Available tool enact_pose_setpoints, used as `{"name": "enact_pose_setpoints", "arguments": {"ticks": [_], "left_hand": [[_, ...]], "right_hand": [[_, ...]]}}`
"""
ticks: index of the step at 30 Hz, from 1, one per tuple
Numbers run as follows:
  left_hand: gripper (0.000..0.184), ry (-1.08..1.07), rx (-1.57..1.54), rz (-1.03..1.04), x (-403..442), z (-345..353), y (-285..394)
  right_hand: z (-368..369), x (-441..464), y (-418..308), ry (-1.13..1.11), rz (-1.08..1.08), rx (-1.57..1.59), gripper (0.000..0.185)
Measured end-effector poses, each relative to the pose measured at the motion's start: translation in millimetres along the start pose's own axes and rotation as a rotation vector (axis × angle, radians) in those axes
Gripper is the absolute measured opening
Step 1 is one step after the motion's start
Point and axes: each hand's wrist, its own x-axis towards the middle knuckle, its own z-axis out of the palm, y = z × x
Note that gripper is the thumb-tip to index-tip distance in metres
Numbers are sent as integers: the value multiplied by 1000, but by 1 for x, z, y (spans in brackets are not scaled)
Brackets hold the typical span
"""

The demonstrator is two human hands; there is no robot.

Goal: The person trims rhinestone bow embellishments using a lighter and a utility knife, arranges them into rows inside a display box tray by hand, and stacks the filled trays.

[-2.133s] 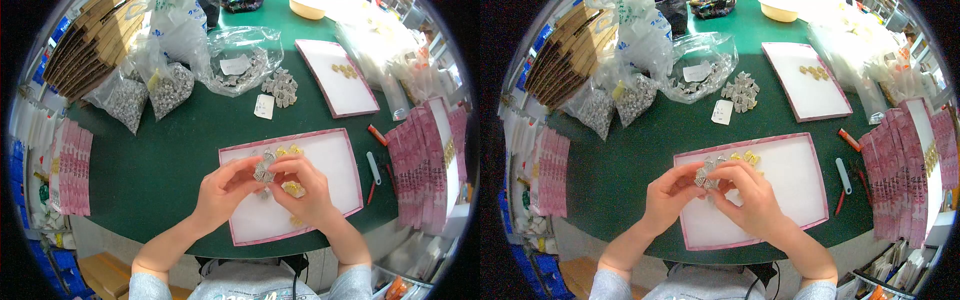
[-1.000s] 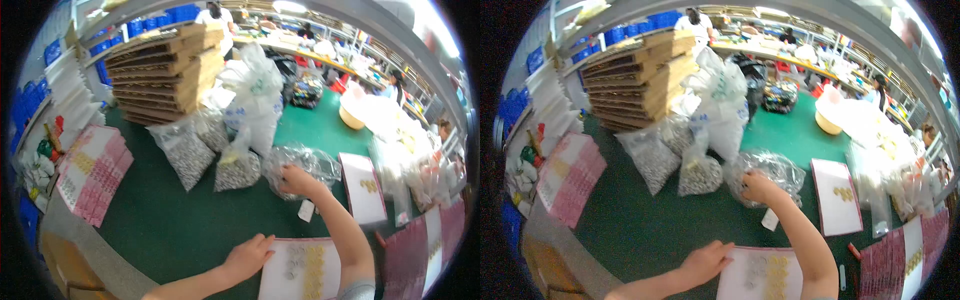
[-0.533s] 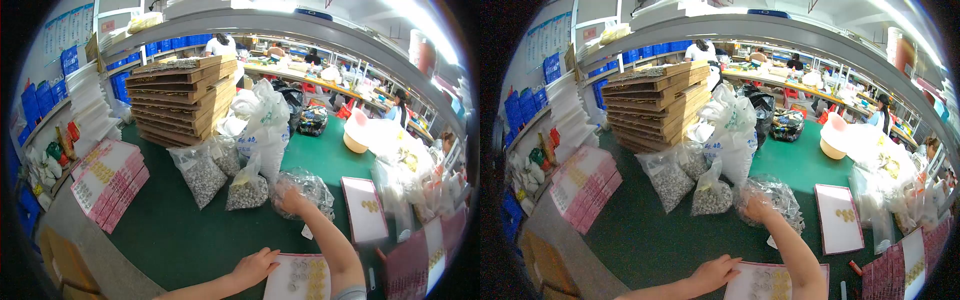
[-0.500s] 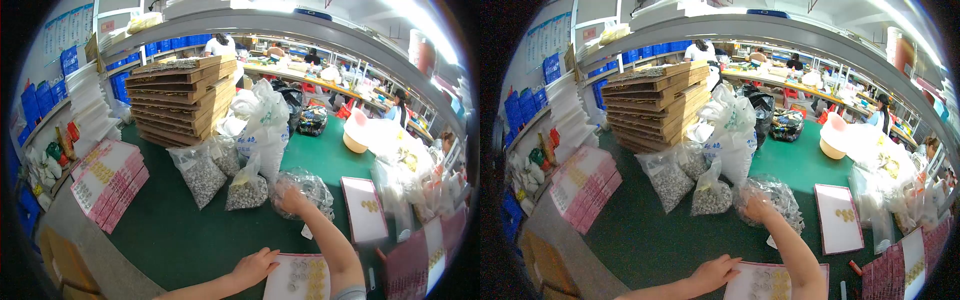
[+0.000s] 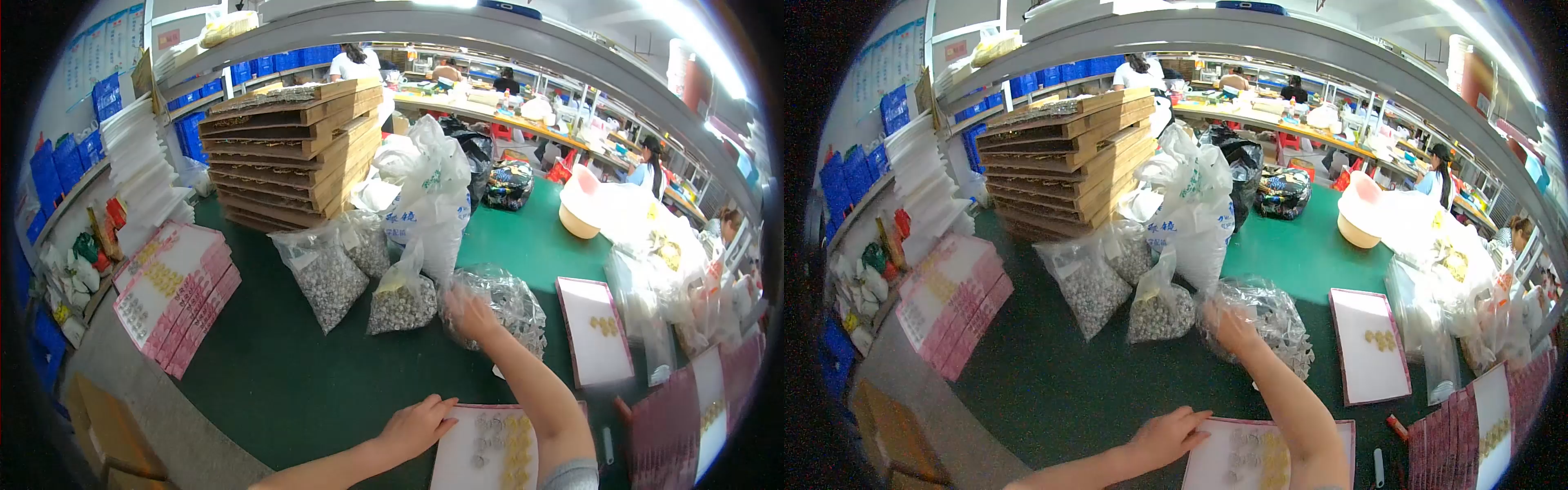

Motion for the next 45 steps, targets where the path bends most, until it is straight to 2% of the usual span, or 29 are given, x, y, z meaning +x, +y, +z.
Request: {"name": "enact_pose_setpoints", "arguments": {"ticks": [3,6,8,11,12,15,18,21,22,25,26,28,29,31,35,38,41,45], "left_hand": [[32,9,-3,-7,1,-1,-1],[31,-7,-53,-59,2,-9,3],[30,9,-106,-103,8,-18,3],[29,55,-493,-112,16,-28,2],[29,-5,-627,-156,20,-35,6],[31,-127,-1162,-385,42,-41,12],[35,-163,-1553,-507,68,-26,7],[46,-196,-1878,-590,87,-2,0],[48,-226,-1978,-625,90,-2,4],[50,-292,-2154,-641,95,1,9],[50,-312,-2189,-630,95,3,8],[43,-187,-2185,-534,92,11,4],[40,-126,-2178,-486,90,15,0],[34,-118,-2234,-604,94,22,-10],[27,-120,-2168,-698,91,14,-14],[27,-212,-2152,-669,86,15,-27],[27,-218,-2134,-640,74,7,-40],[27,-159,-2053,-690,59,-10,-45]], "right_hand": [[-6,-3,-4,59,67,130,34],[14,-9,-1,164,116,41,35],[11,-8,-3,94,137,133,31],[10,-5,10,27,245,141,23],[12,-7,13,-1,292,130,20],[-4,-2,29,241,416,271,12],[-15,-7,49,140,848,1213,13],[-39,-30,42,116,773,1731,14],[-51,-36,35,33,775,1739,12],[-94,-59,-11,-5,715,1428,12],[-98,-66,-23,33,528,1259,12],[-99,-78,-38,103,164,913,14],[-100,-78,-37,131,181,816,14],[-104,-72,-30,188,207,621,15],[-90,-53,2,-1,434,187,25],[-82,-45,4,-291,529,121,42],[-74,-43,-3,-263,465,120,56],[-69,-33,-1,-357,372,186,52]]}}
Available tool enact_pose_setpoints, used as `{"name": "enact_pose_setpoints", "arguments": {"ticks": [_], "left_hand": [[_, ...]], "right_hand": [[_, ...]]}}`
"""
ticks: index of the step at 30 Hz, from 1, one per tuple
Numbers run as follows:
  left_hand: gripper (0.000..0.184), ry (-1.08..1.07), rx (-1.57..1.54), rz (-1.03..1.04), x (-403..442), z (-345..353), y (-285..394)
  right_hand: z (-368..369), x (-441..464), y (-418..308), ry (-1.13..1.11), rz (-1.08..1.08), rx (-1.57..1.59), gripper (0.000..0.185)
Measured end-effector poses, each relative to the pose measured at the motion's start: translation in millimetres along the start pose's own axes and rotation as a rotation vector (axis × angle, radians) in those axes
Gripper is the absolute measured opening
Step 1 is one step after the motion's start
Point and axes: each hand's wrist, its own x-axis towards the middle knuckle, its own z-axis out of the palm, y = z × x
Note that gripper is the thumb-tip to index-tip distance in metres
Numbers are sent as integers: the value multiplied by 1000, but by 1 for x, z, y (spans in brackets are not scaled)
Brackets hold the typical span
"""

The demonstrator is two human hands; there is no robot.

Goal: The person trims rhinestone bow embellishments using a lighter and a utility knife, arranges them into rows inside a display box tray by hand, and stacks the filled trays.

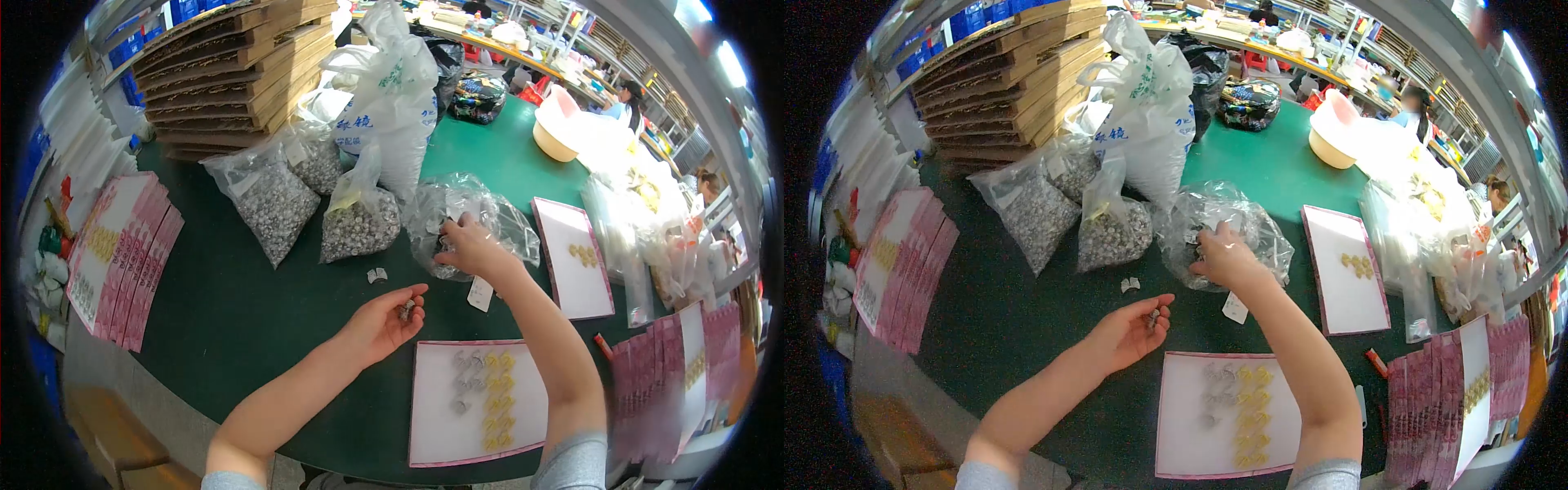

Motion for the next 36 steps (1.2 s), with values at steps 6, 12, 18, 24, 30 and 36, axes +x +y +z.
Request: {"name": "enact_pose_setpoints", "arguments": {"ticks": [6,12,18,24,30,36], "left_hand": [[28,7,21,8,-5,-4,0],[28,-10,45,16,1,3,-6],[38,-36,-47,57,14,14,-10],[44,-107,-156,9,14,28,-23],[32,-295,-151,-70,0,9,-50],[29,-55,199,-162,-37,34,-67]], "right_hand": [[-9,-2,17,-52,-95,160,37],[3,-2,20,80,-168,120,30],[-3,-5,16,223,-107,438,21],[-27,-78,-36,164,-185,698,21],[-18,-156,-64,283,-341,615,20],[-14,-192,-55,395,-173,626,25]]}}
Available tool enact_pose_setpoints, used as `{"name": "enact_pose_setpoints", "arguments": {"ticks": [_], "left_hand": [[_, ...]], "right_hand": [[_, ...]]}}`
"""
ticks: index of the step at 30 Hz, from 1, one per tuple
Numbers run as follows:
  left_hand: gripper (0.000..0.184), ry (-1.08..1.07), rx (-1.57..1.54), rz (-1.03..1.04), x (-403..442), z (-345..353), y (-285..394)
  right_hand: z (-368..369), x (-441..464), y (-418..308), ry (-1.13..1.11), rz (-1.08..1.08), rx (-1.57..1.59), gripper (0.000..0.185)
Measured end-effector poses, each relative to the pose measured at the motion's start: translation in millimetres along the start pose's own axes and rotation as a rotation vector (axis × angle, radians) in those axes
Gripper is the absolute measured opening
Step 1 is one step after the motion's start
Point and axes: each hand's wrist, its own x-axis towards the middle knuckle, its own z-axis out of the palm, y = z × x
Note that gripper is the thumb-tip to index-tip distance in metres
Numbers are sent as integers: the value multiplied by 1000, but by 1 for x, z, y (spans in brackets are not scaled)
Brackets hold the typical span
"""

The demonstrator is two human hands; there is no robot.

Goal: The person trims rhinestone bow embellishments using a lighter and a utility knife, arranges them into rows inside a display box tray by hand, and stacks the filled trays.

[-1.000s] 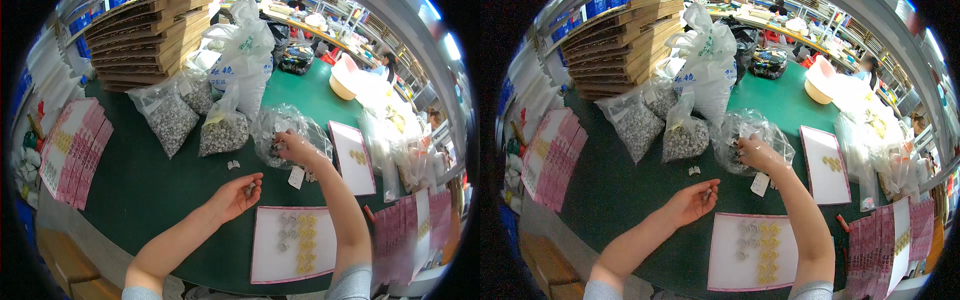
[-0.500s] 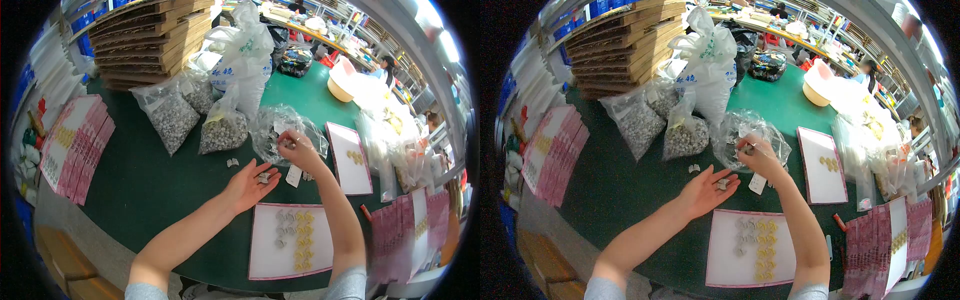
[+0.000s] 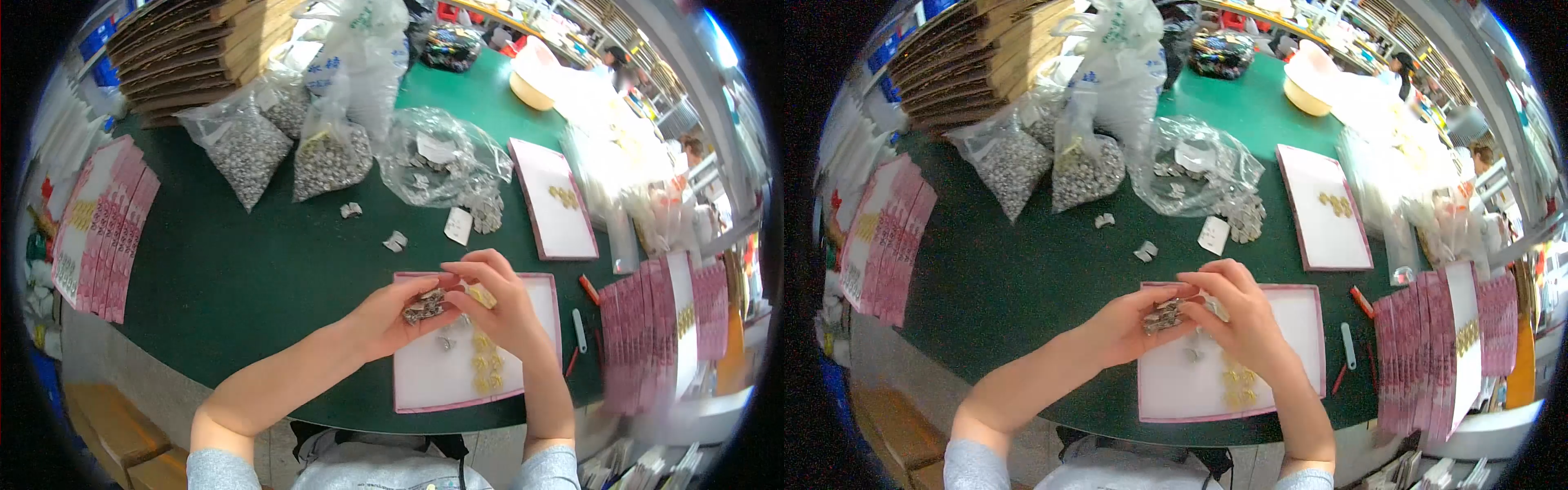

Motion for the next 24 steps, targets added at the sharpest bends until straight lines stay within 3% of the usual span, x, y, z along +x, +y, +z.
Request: {"name": "enact_pose_setpoints", "arguments": {"ticks": [12,15,18,21,24], "left_hand": [[39,25,-5,-108,-8,23,-16],[41,-73,-106,-143,-5,16,-21],[37,-52,-381,-179,-14,13,-20],[31,-113,-541,-105,-13,-3,-25],[26,100,-320,-127,-14,11,-18]], "right_hand": [[-2,-26,7,-1,-264,-176,24],[-7,-28,7,57,-123,-36,18],[-5,-41,10,180,240,422,15],[-16,-41,4,229,432,750,12],[-8,-46,4,282,338,433,15]]}}
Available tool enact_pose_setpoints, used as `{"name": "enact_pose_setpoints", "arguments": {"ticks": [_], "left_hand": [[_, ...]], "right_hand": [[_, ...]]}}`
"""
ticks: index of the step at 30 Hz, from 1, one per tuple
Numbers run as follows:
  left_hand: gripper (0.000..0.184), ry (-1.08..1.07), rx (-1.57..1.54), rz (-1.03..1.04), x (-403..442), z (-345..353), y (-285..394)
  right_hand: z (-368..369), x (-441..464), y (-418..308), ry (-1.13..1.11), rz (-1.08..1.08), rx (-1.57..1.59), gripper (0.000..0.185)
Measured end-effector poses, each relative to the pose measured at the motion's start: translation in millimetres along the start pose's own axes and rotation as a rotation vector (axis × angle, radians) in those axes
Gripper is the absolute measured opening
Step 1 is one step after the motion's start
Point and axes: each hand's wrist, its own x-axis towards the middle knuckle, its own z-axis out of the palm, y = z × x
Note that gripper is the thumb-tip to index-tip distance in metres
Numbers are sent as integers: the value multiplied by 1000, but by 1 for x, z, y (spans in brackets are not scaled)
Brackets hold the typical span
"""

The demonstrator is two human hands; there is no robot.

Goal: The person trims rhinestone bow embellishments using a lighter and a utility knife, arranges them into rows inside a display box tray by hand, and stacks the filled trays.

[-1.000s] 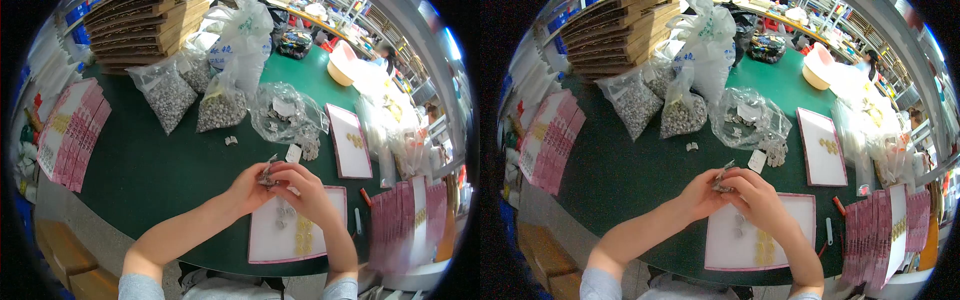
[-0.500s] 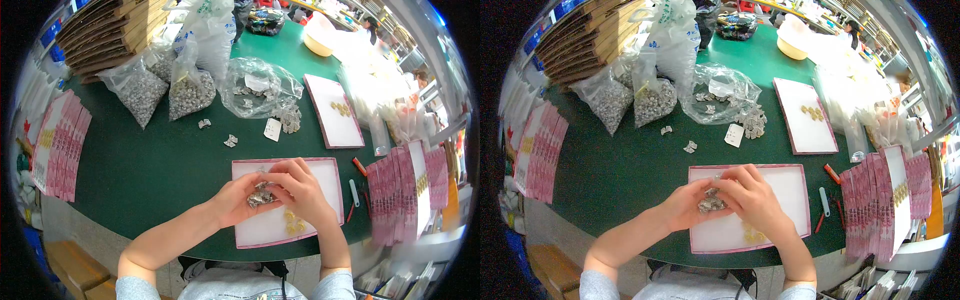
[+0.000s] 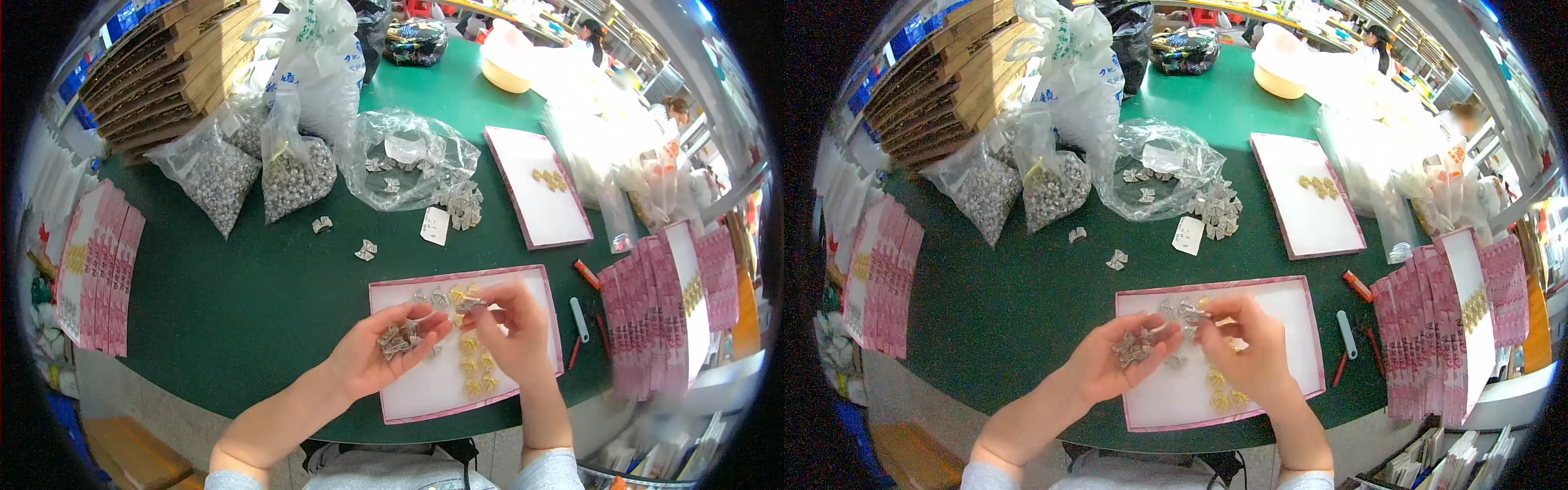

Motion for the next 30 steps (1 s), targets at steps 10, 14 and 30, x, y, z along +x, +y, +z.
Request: {"name": "enact_pose_setpoints", "arguments": {"ticks": [10,14,30], "left_hand": [[25,106,612,204,2,11,0],[23,83,840,334,4,3,8],[22,103,789,250,4,2,10]], "right_hand": [[11,5,15,-18,-660,-681,26],[14,4,19,-109,-186,-161,24],[3,8,20,-270,471,416,21]]}}
